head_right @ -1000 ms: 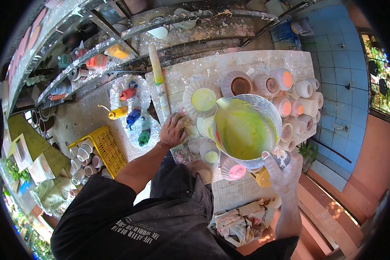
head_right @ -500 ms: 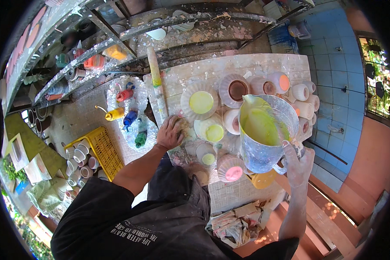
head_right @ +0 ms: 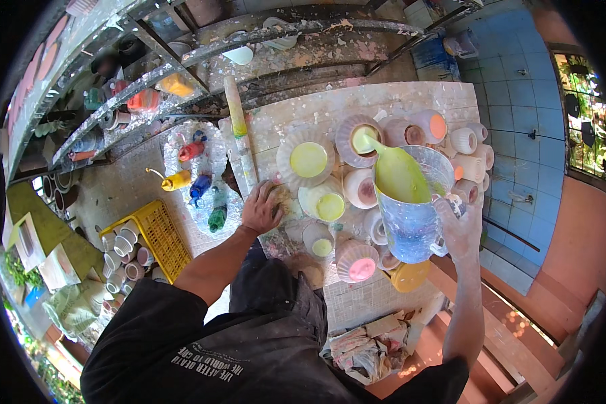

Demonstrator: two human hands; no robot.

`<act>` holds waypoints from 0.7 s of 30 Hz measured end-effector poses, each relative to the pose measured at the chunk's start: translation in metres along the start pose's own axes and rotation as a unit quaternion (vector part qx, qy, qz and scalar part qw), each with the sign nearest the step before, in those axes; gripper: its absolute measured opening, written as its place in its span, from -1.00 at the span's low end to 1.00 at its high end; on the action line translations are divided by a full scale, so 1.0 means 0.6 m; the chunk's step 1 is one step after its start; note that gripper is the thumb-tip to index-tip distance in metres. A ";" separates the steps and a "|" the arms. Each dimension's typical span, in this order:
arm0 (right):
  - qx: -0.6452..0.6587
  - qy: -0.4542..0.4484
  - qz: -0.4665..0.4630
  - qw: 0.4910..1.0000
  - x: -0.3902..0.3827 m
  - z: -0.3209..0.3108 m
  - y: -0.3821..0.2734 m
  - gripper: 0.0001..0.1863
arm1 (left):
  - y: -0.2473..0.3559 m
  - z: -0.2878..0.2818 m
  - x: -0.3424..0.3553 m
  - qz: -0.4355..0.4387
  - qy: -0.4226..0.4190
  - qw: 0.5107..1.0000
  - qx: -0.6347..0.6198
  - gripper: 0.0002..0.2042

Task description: The recorder prepares a plaster mixture with color pigments and pours it into various circular molds.

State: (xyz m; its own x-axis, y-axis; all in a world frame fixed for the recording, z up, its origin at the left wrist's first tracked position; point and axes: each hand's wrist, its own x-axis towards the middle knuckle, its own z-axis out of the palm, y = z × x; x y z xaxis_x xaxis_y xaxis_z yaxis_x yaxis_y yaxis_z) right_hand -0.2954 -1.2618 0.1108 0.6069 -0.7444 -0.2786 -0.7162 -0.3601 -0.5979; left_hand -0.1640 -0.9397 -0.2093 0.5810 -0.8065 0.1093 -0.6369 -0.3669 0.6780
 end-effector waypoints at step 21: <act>-0.047 -0.042 0.027 0.998 0.015 -0.008 0.000 -0.69 | 0.000 0.003 -0.005 -0.018 -0.022 1.000 0.008 -0.46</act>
State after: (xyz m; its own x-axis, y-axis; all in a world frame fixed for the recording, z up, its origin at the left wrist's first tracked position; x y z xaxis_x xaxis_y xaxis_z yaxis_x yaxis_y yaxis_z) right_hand -0.2915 -1.2712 0.1120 0.5903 -0.7155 -0.3736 -0.7754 -0.3740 -0.5088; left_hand -0.1664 -0.9383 -0.2112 0.5808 -0.8123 0.0535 -0.6246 -0.4025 0.6692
